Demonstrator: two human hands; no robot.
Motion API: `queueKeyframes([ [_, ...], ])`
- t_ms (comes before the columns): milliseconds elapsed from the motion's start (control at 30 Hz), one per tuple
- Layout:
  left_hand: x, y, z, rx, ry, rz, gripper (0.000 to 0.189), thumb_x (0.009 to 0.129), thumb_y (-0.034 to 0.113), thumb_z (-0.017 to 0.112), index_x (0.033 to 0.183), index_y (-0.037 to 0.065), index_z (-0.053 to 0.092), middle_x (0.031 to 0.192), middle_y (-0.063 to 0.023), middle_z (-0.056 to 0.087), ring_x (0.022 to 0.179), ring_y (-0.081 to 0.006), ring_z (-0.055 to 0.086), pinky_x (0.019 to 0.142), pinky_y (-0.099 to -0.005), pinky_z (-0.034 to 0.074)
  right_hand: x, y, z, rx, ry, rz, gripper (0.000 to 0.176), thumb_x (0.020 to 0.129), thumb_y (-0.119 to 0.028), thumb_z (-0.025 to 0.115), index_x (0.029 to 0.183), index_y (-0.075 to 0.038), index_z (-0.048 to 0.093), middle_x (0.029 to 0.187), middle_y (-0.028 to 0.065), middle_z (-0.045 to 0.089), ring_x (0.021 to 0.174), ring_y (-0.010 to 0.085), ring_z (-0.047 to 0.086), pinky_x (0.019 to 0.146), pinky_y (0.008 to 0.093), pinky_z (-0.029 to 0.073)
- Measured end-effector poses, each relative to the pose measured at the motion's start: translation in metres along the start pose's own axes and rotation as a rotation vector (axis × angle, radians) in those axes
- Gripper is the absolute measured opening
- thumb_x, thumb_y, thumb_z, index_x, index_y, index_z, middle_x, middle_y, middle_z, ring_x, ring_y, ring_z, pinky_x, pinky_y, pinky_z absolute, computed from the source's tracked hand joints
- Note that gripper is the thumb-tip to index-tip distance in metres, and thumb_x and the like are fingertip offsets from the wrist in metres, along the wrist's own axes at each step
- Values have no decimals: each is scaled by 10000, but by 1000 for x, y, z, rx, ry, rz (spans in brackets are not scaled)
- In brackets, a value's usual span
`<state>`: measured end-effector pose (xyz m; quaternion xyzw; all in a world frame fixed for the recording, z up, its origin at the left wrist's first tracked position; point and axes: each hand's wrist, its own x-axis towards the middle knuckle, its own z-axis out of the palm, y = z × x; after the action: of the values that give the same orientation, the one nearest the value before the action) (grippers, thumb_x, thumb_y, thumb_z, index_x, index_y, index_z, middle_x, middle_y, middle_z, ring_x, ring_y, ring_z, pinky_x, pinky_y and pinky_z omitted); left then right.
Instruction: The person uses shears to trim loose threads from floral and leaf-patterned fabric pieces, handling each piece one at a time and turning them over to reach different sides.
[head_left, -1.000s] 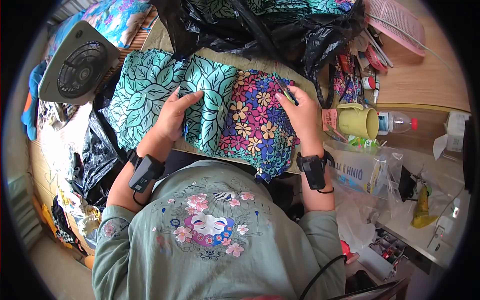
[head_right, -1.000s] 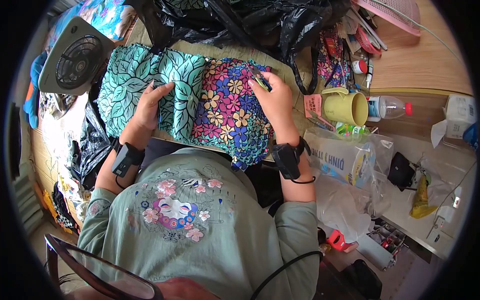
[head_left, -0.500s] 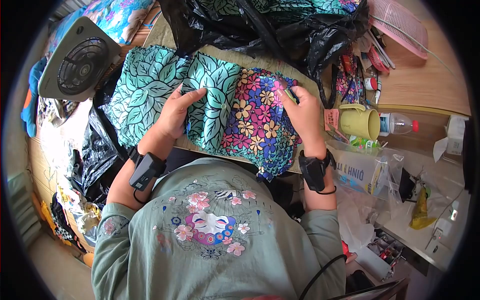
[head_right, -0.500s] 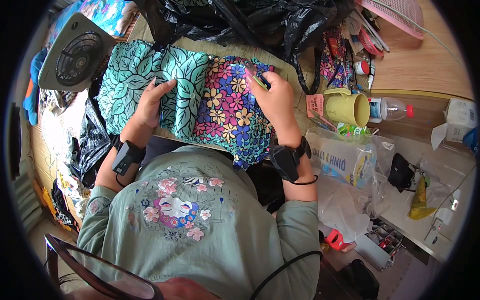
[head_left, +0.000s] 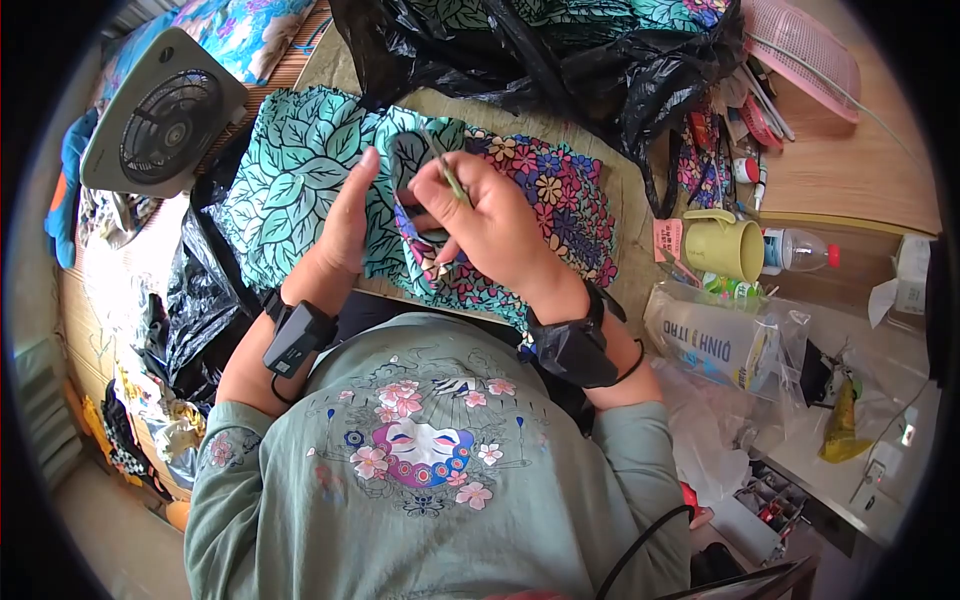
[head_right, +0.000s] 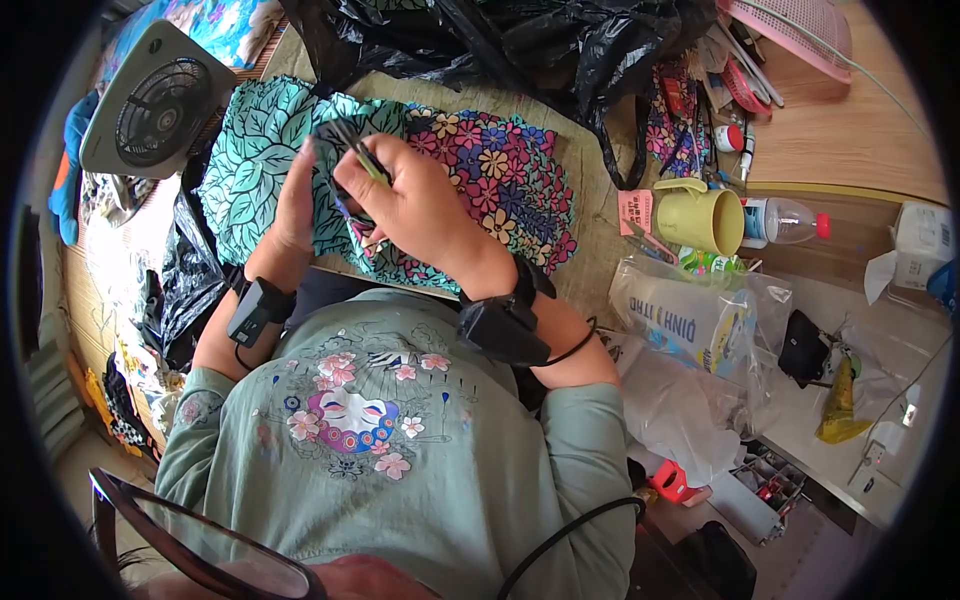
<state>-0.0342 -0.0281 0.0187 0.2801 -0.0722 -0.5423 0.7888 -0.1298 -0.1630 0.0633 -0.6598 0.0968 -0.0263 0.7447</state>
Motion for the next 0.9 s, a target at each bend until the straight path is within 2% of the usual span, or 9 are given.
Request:
queueKeyframes([
  [133,4,-6,-1,204,224,124,546,924,438,380,1220,-9,480,1157,-124,580,1032,-221,579,929,-349,434,-7,1,-12,-44,104,-8,190,926,-199,516,940,-13,554,821,34,604,625,69,573,433,166,415],
  [300,4,-7,3,107,142,74,547,923,439,389,1224,-9,480,1162,-130,576,1046,-220,570,940,-355,425,-13,7,-33,-461,140,-168,200,934,-214,500,944,-21,555,793,28,601,610,56,562,434,181,408],
  [400,2,-5,4,126,124,43,544,922,445,393,1223,1,486,1165,-128,573,1070,-218,552,945,-354,420,-22,-2,-31,-488,20,205,219,939,-231,485,932,-27,566,811,30,619,593,60,558,479,197,426],
  [533,5,-11,-26,166,194,77,562,912,461,424,1244,9,465,1187,-126,558,1087,-218,538,943,-354,424,-19,-9,-17,-288,-262,120,237,945,-250,471,927,-39,578,826,25,635,589,59,545,533,194,434],
  [567,4,-11,-22,168,194,77,562,912,461,424,1244,9,465,1187,-126,558,1087,-218,538,943,-354,424,-18,-5,-12,-287,-262,118,237,945,-250,471,927,-39,578,826,25,635,589,59,545,533,194,434],
  [667,2,-9,-5,85,244,122,605,895,492,449,1266,14,440,1209,-123,543,1087,-221,538,934,-353,435,-19,17,-1,-375,-419,-98,241,941,-241,478,933,-30,593,881,46,658,679,101,602,636,230,470],
  [800,4,-12,-15,2,164,78,633,884,510,464,1278,15,424,1217,-122,537,1089,-225,538,939,-358,431,-31,13,2,-281,-505,-162,240,941,-229,480,981,-24,598,928,77,664,818,164,644,726,269,487],
  [833,4,-12,-17,1,163,75,633,884,510,464,1278,15,424,1217,-122,537,1089,-225,538,939,-358,431,-32,12,-1,-281,-502,-160,240,941,-229,480,981,-24,598,928,77,664,818,164,644,726,269,487],
  [900,6,-12,-17,60,156,98,631,882,508,467,1279,19,425,1215,-123,538,1090,-226,539,941,-359,431,-34,6,-14,-266,-360,65,237,924,-217,506,1030,-23,591,960,94,660,865,202,647,756,289,486],
])
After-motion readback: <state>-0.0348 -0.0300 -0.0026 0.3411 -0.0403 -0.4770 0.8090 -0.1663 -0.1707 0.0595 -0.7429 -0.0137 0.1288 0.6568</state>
